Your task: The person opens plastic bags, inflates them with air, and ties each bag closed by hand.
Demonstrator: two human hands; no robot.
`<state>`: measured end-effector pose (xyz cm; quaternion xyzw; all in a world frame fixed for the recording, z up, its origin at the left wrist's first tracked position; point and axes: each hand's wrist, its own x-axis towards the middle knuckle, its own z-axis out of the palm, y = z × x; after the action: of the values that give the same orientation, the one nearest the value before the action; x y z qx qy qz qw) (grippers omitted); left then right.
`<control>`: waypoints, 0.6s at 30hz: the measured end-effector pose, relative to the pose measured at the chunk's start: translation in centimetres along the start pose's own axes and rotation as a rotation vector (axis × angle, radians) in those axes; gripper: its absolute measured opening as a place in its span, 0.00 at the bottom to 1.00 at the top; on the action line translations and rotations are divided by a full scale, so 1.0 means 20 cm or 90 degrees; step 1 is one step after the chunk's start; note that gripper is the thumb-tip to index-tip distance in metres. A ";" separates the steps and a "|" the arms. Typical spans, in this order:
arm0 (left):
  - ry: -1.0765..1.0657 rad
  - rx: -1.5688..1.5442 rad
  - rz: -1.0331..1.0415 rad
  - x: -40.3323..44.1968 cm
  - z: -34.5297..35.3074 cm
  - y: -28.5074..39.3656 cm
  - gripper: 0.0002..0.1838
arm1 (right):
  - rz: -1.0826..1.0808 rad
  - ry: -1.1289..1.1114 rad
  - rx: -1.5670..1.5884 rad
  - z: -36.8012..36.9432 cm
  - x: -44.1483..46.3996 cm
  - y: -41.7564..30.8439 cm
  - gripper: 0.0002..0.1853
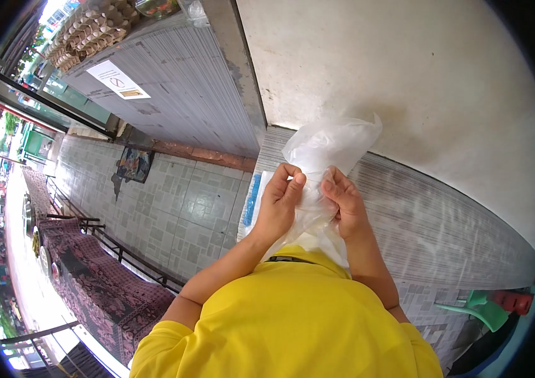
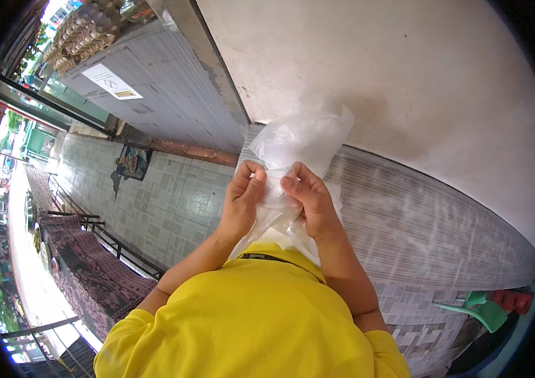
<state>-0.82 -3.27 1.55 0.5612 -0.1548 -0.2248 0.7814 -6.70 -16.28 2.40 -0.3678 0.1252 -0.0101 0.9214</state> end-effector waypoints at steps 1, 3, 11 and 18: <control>0.008 0.024 0.022 0.00 0.00 0.01 0.07 | 0.006 -0.007 -0.011 -0.01 0.00 0.00 0.05; -0.006 0.017 0.011 0.00 0.00 0.02 0.07 | 0.018 0.001 -0.023 0.03 0.00 -0.03 0.03; -0.029 0.011 0.028 0.00 -0.01 0.04 0.04 | -0.059 0.011 -0.054 -0.01 0.02 0.01 0.04; -0.015 0.024 0.065 0.00 0.00 0.05 0.07 | -0.127 0.010 -0.128 -0.01 0.01 0.01 0.04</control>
<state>-0.65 -2.93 2.44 0.5643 -0.1968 -0.1886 0.7793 -6.46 -16.32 2.13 -0.4691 0.0960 -0.0917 0.8731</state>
